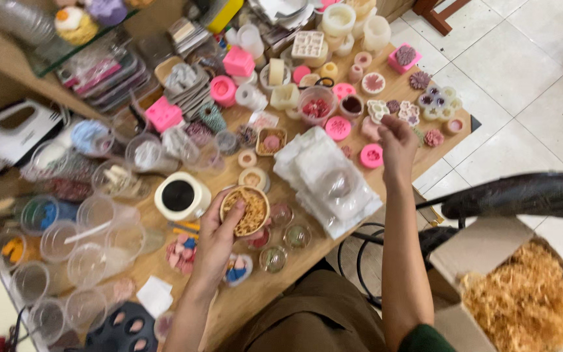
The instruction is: The person fills small circular containers with shredded paper and places decorative wax shapes, such as flowers and lime slices, into them by hand.
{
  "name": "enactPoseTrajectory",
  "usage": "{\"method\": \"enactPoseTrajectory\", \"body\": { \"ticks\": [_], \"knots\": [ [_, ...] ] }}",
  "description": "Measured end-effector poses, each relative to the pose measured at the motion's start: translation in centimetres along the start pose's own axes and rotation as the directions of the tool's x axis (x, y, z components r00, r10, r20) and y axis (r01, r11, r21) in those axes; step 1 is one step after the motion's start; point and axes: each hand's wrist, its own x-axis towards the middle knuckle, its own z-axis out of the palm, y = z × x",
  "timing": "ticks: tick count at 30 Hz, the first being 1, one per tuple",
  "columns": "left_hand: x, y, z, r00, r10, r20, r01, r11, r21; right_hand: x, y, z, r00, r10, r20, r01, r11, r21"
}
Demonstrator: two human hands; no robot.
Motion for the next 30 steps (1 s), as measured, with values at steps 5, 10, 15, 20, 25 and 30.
{"method": "enactPoseTrajectory", "body": {
  "ticks": [5,10,15,20,25,30],
  "knots": [
    [5.2,1.9,2.7,0.995,-0.078,-0.069,0.08,0.996,0.037,19.1,8.6,0.3,0.897,-0.31,-0.315,0.18,0.907,-0.38],
    [10.4,1.0,4.0,0.999,-0.027,-0.038,0.031,0.994,0.108,27.5,14.2,-0.8,0.931,-0.028,-0.364,-0.277,0.597,-0.753],
    [14.6,0.2,5.4,0.994,0.111,0.006,-0.111,0.983,0.148,30.6,17.8,-3.2,0.936,0.107,-0.335,-0.352,0.262,-0.899],
    [16.4,1.1,7.7,0.954,-0.249,-0.165,0.237,0.967,-0.093,32.0,18.8,-4.6,0.979,0.043,-0.198,-0.203,0.22,-0.954],
    [16.9,1.2,7.9,0.971,-0.208,-0.122,0.203,0.978,-0.052,31.6,18.6,-4.2,0.992,0.018,-0.123,-0.124,0.164,-0.979],
    [16.2,1.3,7.6,0.975,-0.187,-0.125,0.181,0.982,-0.053,28.2,16.6,-2.1,0.965,-0.179,-0.194,-0.113,0.381,-0.918]
  ]
}}
